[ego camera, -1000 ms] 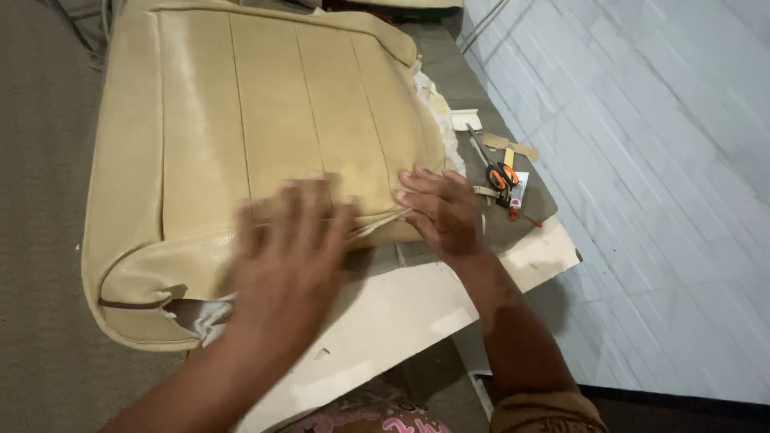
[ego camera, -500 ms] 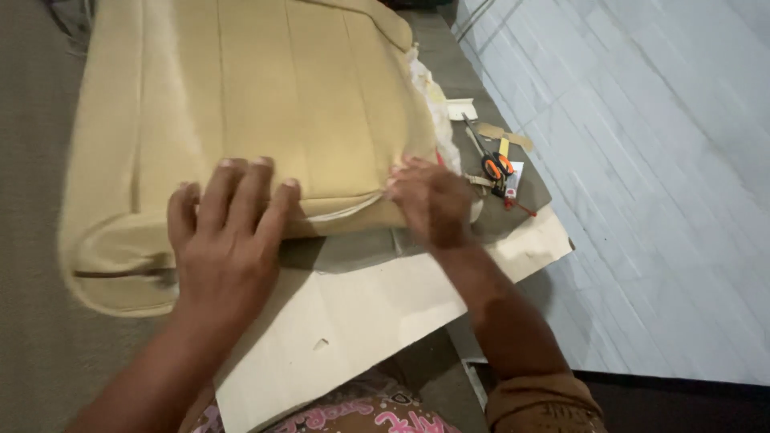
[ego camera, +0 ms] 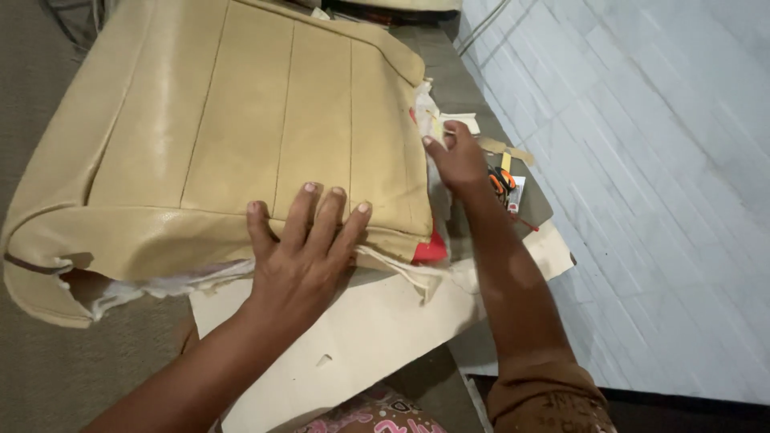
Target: Trimming excess material and hand-sewing the edges of a leather seat cover
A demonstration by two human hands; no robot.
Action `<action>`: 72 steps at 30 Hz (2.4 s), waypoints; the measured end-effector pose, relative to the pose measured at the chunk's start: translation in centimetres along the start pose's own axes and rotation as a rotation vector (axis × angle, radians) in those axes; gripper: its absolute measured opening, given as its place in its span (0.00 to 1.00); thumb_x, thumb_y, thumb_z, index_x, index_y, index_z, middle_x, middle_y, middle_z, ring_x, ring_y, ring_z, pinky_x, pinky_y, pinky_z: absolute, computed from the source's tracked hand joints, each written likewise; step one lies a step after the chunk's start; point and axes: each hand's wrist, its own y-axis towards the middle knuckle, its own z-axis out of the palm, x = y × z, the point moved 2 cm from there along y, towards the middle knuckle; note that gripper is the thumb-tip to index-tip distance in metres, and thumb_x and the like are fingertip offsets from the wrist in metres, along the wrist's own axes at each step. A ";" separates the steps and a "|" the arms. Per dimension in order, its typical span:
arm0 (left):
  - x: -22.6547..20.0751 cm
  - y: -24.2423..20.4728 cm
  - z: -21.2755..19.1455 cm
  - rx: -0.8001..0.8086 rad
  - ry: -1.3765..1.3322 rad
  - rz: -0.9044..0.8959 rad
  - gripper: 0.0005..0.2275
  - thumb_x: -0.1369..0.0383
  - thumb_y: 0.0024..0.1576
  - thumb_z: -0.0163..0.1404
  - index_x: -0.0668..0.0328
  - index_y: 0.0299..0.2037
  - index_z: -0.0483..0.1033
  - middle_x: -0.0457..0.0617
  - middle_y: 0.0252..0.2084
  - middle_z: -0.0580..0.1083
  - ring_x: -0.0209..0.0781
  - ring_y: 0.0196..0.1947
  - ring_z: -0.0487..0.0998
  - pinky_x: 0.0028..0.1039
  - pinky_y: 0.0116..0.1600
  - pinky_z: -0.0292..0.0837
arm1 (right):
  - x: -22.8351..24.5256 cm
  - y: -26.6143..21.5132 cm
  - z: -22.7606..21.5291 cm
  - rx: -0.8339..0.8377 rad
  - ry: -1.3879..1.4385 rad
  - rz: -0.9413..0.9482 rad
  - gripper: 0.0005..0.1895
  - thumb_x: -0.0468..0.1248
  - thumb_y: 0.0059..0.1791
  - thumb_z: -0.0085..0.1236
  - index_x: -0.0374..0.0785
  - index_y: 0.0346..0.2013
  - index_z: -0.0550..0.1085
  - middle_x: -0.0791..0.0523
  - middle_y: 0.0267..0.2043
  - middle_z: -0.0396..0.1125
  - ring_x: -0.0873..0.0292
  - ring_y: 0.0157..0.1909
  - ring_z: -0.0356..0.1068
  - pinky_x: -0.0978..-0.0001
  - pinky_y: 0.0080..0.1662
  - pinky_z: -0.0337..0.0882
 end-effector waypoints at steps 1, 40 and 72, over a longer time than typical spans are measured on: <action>0.1 0.1 0.0 0.002 -0.044 0.000 0.13 0.62 0.66 0.53 0.42 0.60 0.74 0.48 0.59 0.77 0.52 0.63 0.75 0.61 0.67 0.47 | -0.5 0.9 0.9 0.001 0.007 -0.019 0.31 0.52 0.48 0.57 0.45 0.64 0.67 0.50 0.53 0.71 0.52 0.55 0.71 0.58 0.53 0.67; 7.2 0.2 -5.9 0.303 -1.112 -1.474 0.43 0.71 0.51 0.50 0.45 0.77 0.38 0.63 0.77 0.52 0.61 0.66 0.66 0.50 0.61 0.71 | 4.9 -7.4 -1.5 0.429 0.865 0.274 0.29 0.53 0.51 0.47 0.37 0.59 0.72 0.46 0.52 0.74 0.46 0.51 0.76 0.54 0.48 0.78; 1.9 1.6 6.7 0.062 -0.124 0.396 0.16 0.60 0.59 0.51 0.58 0.54 0.74 0.53 0.47 0.68 0.47 0.33 0.71 0.37 0.43 0.69 | 6.5 -14.8 0.8 -0.316 -0.365 -1.318 0.07 0.43 0.54 0.57 0.47 0.44 0.80 0.56 0.42 0.69 0.52 0.41 0.72 0.59 0.42 0.69</action>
